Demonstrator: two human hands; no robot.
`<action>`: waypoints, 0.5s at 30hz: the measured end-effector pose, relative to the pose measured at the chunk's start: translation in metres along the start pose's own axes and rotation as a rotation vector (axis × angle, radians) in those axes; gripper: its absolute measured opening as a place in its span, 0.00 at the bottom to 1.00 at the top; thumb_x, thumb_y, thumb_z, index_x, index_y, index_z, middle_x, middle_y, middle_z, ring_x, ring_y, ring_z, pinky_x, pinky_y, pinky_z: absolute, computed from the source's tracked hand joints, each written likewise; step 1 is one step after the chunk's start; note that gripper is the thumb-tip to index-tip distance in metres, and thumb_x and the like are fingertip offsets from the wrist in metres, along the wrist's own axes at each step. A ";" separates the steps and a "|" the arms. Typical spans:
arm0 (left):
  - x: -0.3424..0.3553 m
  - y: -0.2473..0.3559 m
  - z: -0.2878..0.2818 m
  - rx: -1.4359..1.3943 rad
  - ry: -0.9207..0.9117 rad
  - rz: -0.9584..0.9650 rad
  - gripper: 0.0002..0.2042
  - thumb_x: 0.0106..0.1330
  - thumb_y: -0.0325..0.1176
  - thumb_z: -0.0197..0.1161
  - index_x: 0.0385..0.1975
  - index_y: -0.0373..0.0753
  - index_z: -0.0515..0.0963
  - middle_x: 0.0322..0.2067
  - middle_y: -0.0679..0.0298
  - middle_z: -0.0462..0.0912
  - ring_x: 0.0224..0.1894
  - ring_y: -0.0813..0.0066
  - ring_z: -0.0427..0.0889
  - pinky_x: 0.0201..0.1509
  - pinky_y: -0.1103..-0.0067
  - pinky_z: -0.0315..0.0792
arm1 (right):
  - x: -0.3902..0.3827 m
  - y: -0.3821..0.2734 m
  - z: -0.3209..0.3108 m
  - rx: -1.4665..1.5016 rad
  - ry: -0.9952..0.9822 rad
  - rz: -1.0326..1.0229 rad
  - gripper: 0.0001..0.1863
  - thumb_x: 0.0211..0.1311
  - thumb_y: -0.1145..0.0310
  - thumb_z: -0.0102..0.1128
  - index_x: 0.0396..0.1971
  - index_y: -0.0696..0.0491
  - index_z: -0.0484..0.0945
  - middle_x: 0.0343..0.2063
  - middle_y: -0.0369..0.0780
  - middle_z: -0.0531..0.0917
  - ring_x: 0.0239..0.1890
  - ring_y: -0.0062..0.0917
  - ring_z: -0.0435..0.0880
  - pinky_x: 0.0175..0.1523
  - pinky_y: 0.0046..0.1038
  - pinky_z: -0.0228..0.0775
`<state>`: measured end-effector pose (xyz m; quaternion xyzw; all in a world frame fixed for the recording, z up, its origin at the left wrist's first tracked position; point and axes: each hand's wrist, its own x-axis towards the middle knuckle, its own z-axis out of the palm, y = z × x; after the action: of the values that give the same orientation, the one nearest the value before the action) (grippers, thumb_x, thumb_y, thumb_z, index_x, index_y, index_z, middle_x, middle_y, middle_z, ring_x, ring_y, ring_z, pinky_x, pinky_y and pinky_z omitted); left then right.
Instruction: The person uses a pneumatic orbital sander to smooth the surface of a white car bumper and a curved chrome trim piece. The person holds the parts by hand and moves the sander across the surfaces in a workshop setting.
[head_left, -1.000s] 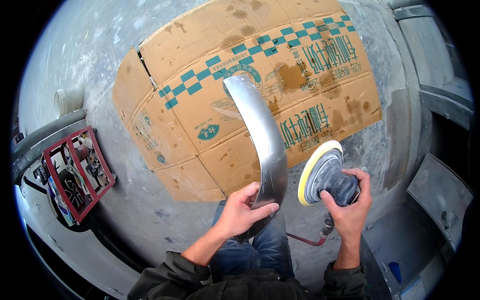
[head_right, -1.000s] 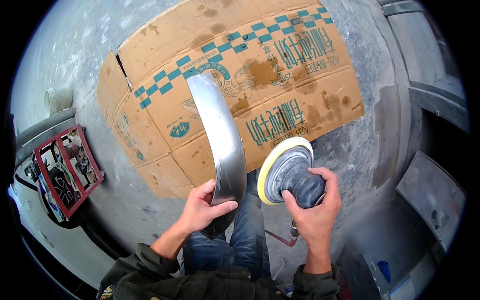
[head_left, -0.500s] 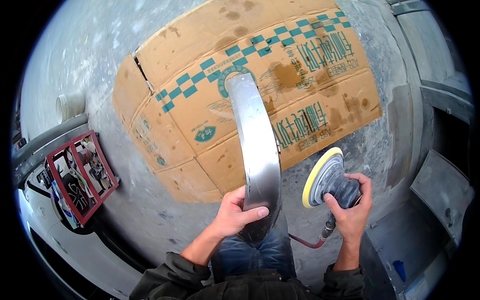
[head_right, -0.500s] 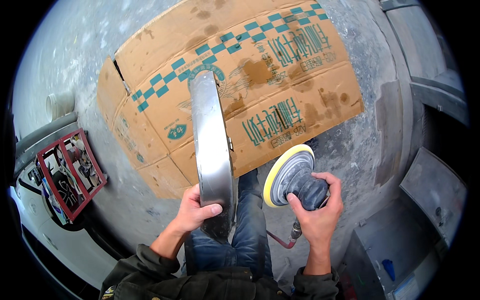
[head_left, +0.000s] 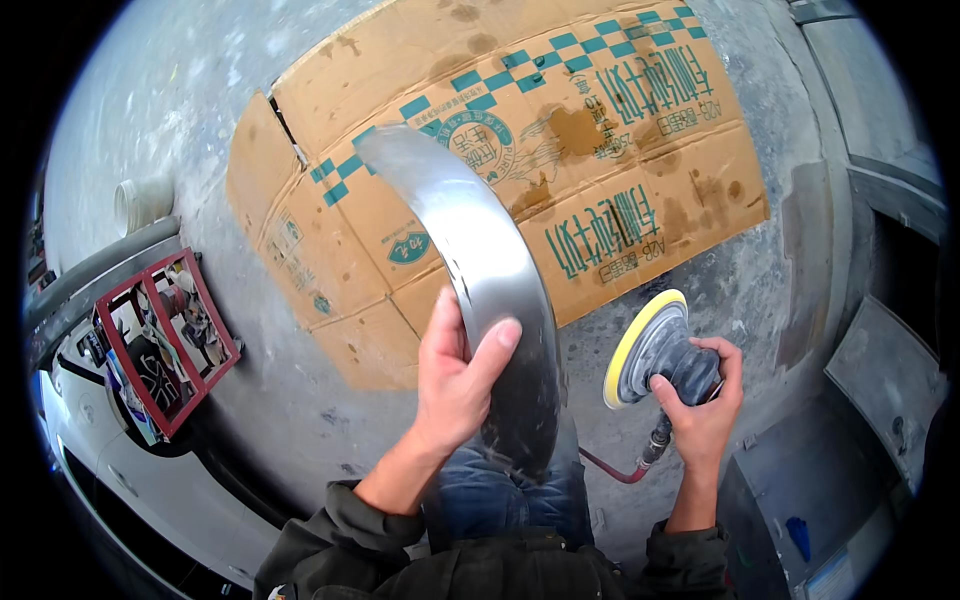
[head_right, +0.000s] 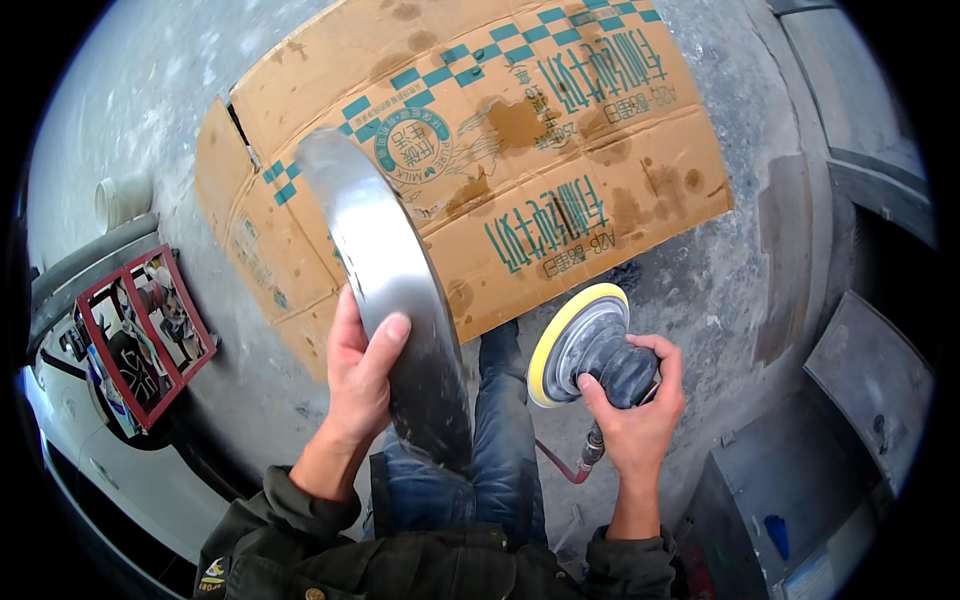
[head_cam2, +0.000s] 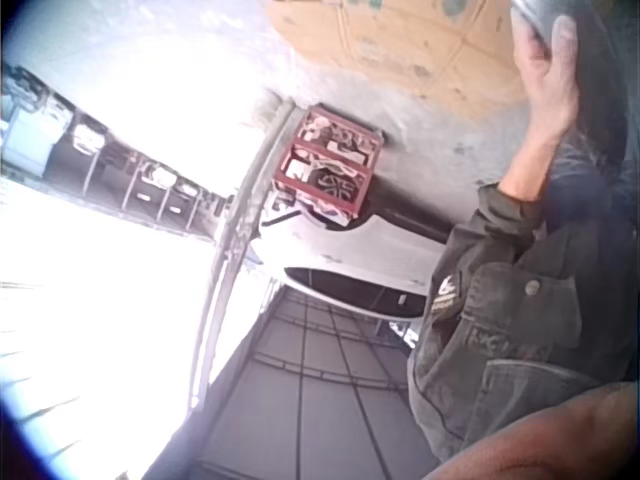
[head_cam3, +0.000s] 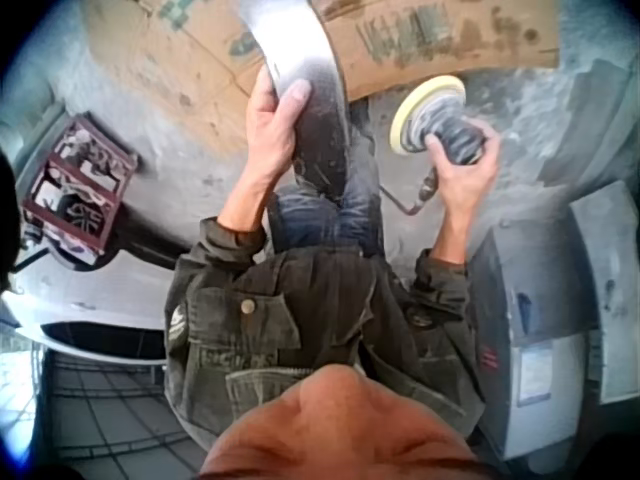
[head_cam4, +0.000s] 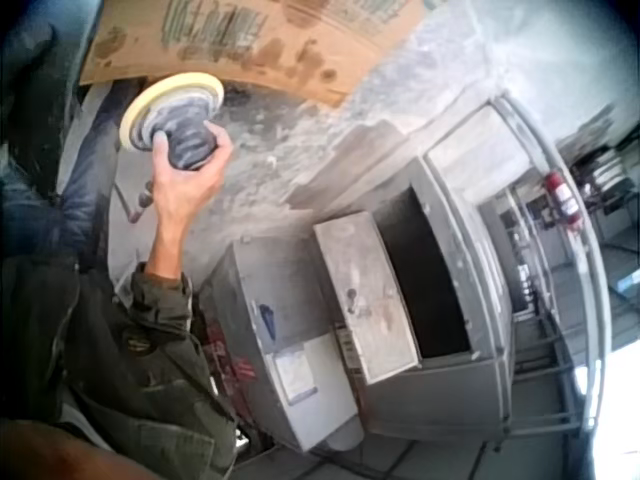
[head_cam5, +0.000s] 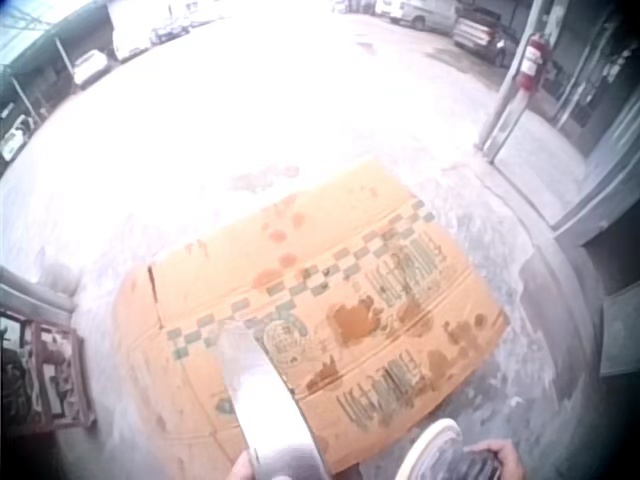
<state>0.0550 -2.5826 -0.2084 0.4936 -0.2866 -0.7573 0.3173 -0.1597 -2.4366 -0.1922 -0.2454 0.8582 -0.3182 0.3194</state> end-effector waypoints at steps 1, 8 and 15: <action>0.007 0.002 0.000 0.005 0.019 0.009 0.15 0.76 0.28 0.59 0.59 0.35 0.70 0.50 0.68 0.79 0.51 0.84 0.75 0.58 0.82 0.69 | 0.000 0.000 0.000 0.005 -0.002 -0.007 0.31 0.42 0.75 0.80 0.50 0.55 0.75 0.43 0.39 0.81 0.44 0.25 0.81 0.52 0.29 0.74; 0.034 0.006 0.001 -0.059 0.198 -0.002 0.15 0.75 0.27 0.60 0.58 0.37 0.70 0.50 0.66 0.79 0.51 0.82 0.76 0.57 0.80 0.70 | -0.004 0.003 0.000 0.047 -0.016 -0.002 0.31 0.42 0.77 0.79 0.50 0.55 0.75 0.44 0.38 0.80 0.45 0.25 0.80 0.53 0.28 0.73; 0.034 0.006 0.001 -0.122 0.273 -0.034 0.13 0.76 0.28 0.60 0.57 0.38 0.70 0.50 0.66 0.79 0.51 0.82 0.76 0.55 0.80 0.71 | -0.006 0.002 0.001 0.083 -0.039 0.053 0.31 0.43 0.78 0.79 0.51 0.55 0.74 0.46 0.38 0.79 0.46 0.24 0.79 0.54 0.28 0.72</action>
<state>0.0449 -2.6122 -0.2231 0.5765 -0.1858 -0.7046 0.3696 -0.1557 -2.4317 -0.1921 -0.2150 0.8442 -0.3402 0.3542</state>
